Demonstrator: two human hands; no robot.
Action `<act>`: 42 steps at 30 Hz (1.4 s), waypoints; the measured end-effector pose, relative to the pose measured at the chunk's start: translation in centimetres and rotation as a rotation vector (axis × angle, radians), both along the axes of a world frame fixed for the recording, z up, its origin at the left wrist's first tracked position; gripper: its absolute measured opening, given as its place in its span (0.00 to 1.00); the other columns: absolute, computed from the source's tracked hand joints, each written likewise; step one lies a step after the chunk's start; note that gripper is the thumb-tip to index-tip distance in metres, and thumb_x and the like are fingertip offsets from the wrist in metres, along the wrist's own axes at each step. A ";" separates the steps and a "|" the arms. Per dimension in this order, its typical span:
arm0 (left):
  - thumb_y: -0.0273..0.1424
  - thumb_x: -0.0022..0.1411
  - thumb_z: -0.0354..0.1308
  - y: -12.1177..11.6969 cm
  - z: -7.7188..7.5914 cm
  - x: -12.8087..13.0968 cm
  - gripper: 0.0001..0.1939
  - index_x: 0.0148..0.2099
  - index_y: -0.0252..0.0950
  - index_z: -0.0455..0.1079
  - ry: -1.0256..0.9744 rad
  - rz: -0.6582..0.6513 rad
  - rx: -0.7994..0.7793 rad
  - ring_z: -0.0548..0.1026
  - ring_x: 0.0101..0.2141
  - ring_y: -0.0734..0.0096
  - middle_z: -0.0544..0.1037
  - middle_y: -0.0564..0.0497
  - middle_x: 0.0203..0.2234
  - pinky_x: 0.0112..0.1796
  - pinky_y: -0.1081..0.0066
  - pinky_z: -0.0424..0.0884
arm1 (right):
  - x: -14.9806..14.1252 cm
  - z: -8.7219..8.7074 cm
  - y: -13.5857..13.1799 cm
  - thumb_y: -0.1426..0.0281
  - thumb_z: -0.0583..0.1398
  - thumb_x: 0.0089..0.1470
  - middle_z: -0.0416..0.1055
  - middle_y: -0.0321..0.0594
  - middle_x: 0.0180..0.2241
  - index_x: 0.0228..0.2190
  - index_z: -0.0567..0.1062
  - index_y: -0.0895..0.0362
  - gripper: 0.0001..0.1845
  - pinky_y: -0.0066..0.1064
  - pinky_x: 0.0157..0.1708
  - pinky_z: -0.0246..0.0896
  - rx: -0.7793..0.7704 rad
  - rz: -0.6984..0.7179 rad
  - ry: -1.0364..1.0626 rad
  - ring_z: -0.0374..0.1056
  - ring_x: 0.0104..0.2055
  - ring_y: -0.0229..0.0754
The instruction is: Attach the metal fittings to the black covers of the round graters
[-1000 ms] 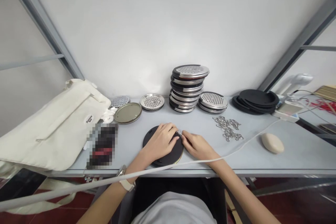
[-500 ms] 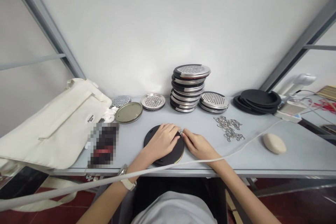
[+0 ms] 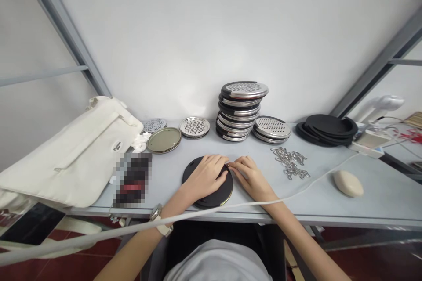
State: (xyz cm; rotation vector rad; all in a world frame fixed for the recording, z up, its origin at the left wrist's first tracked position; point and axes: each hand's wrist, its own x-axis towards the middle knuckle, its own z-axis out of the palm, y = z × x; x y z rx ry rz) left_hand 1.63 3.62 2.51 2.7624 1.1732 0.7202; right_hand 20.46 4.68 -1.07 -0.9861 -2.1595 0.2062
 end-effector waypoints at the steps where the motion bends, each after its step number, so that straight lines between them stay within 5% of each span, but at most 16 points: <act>1: 0.28 0.66 0.49 0.0 0.0 0.0 0.12 0.51 0.36 0.61 -0.003 0.001 0.001 0.69 0.45 0.63 0.72 0.47 0.43 0.47 0.62 0.64 | 0.0 0.0 0.0 0.74 0.52 0.60 0.68 0.43 0.33 0.40 0.72 0.56 0.10 0.39 0.40 0.63 -0.010 0.010 0.002 0.63 0.37 0.44; 18: 0.26 0.62 0.51 0.0 -0.2 0.2 0.09 0.45 0.37 0.62 -0.049 0.045 -0.004 0.69 0.41 0.62 0.71 0.48 0.39 0.45 0.61 0.65 | -1.2 0.7 -0.1 0.74 0.48 0.61 0.70 0.44 0.36 0.40 0.70 0.56 0.11 0.36 0.41 0.63 -0.250 0.037 0.123 0.67 0.39 0.43; 26: 0.26 0.62 0.51 0.1 -0.2 0.2 0.08 0.45 0.36 0.63 -0.045 0.046 -0.026 0.69 0.40 0.62 0.71 0.48 0.37 0.44 0.62 0.65 | -0.7 0.6 -0.7 0.71 0.51 0.59 0.68 0.39 0.31 0.45 0.69 0.57 0.13 0.32 0.34 0.64 -0.356 0.030 0.140 0.66 0.31 0.39; 42: 0.26 0.62 0.50 0.1 -0.2 0.2 0.08 0.45 0.37 0.63 -0.061 0.040 -0.026 0.70 0.41 0.62 0.71 0.48 0.37 0.44 0.62 0.65 | -1.1 0.1 -0.8 0.71 0.51 0.59 0.67 0.37 0.26 0.46 0.68 0.57 0.14 0.31 0.30 0.61 -0.348 -0.018 0.153 0.64 0.27 0.39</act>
